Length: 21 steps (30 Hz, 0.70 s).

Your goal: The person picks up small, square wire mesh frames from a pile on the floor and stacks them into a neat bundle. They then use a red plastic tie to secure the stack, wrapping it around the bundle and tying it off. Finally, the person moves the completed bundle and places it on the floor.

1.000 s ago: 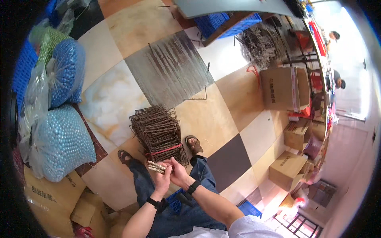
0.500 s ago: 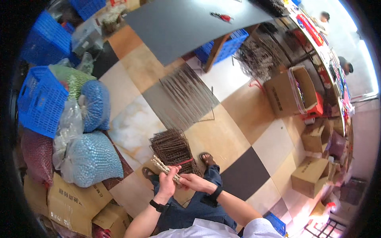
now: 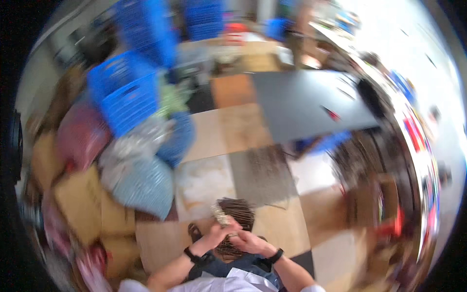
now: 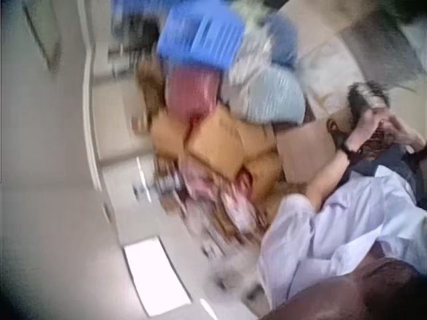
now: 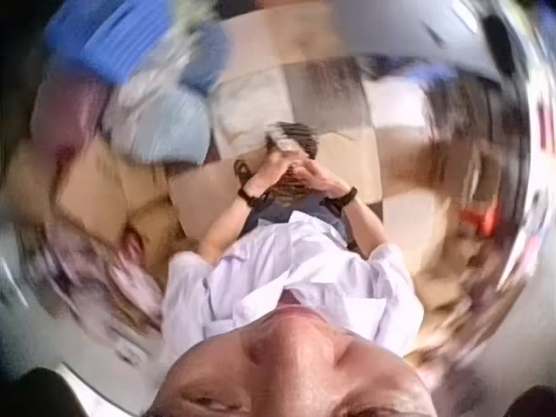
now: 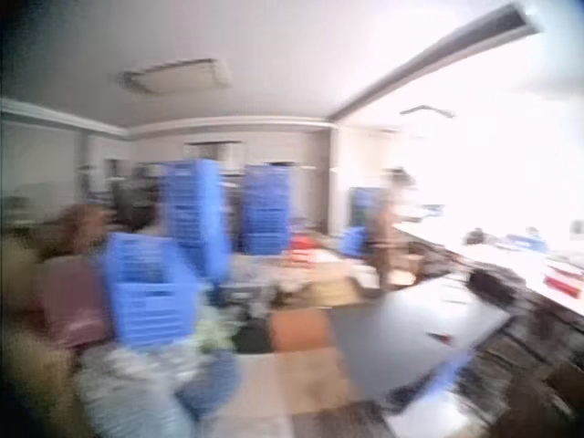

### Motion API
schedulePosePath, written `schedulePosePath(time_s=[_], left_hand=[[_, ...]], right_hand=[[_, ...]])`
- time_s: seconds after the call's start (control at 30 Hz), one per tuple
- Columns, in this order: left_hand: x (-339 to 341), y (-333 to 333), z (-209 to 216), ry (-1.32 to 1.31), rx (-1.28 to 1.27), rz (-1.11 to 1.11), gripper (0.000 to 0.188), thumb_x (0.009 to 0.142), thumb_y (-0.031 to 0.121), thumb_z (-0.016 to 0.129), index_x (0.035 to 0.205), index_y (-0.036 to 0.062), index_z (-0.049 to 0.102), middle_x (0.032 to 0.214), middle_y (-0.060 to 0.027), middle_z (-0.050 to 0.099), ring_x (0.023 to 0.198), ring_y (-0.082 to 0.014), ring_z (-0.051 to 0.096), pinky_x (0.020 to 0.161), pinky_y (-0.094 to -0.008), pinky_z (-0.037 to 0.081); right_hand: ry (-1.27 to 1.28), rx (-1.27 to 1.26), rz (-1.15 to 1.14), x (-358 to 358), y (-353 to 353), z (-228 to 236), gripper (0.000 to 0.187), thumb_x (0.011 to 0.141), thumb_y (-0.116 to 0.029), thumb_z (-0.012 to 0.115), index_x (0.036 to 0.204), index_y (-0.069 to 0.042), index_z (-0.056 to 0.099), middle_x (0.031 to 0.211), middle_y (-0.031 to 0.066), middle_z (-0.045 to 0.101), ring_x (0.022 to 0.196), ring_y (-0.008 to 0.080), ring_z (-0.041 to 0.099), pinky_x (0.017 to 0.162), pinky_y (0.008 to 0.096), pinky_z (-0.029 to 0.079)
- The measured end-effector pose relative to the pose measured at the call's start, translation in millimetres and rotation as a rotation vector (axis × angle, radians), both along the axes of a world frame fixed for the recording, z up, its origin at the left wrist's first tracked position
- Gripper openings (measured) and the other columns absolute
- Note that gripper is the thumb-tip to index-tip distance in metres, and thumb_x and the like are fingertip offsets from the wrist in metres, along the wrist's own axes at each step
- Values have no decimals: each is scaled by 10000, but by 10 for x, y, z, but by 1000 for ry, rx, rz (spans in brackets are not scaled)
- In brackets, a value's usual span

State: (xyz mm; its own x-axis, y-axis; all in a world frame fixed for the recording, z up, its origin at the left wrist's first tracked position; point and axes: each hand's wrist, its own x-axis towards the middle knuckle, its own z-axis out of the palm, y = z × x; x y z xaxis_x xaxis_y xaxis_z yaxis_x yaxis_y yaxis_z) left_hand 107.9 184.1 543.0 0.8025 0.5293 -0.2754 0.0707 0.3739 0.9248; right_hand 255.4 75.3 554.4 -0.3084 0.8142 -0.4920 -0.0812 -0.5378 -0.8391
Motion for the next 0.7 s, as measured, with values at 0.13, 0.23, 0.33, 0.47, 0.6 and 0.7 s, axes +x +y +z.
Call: schedulePosePath(time_s=[0.13, 0.23, 0.33, 0.47, 0.6, 0.7], left_hand=[[-65, 37, 221, -207, 126, 115, 215, 897, 228, 638, 870, 45, 527, 771, 44, 517, 748, -79, 490, 651, -274, 424], [-243, 176, 357, -390, 5, 80, 252, 910, 208, 621, 1072, 34, 539, 901, 28, 555, 869, -85, 512, 778, -268, 432], [-518, 158, 502, -467, 2, 121, 435, 918, 274, 630, 1245, 21, 496, 1072, 2, 582, 1022, -97, 519, 929, -270, 410], [-685, 187, 669, -484, -49, 164, 391, 939, 181, 580, 1282, 10, 499, 1097, -12, 592, 1069, -100, 510, 965, -272, 396], [-812, 81, 970, -412, 177, 356, 302, 884, 113, 581, 1160, -8, 559, 1042, -31, 615, 888, -103, 515, 805, -265, 433], [-879, -23, 1274, -480, 342, 445, 235, 807, 97, 584, 1014, -15, 580, 825, -27, 616, 721, -131, 514, 694, -291, 447]], right_hand=[[104, -22, -13, -44, 195, 256, 219, 991, -258, 496, 894, -63, 519, 669, -40, 433, 577, 62, 410, 490, 236, 333], [402, -65, -97, -129, 442, 415, 297, 920, -373, 588, 879, -94, 497, 678, -7, 404, 515, 77, 327, 425, 220, 248], [508, -102, -19, -275, 598, 637, 373, 887, -462, 621, 872, -107, 505, 683, -10, 417, 502, 80, 336, 397, 213, 240], [557, -142, 73, -374, 813, 709, 365, 877, -471, 631, 850, -126, 512, 677, -19, 425, 485, 83, 347, 370, 208, 245], [773, -425, 273, -194, 971, 450, 423, 873, -501, 634, 884, -98, 506, 642, -25, 386, 429, 68, 276, 331, 209, 198], [991, -521, 365, 5, 1151, 291, 430, 891, -527, 578, 826, -117, 467, 578, -41, 308, 407, 79, 237, 326, 238, 206]])
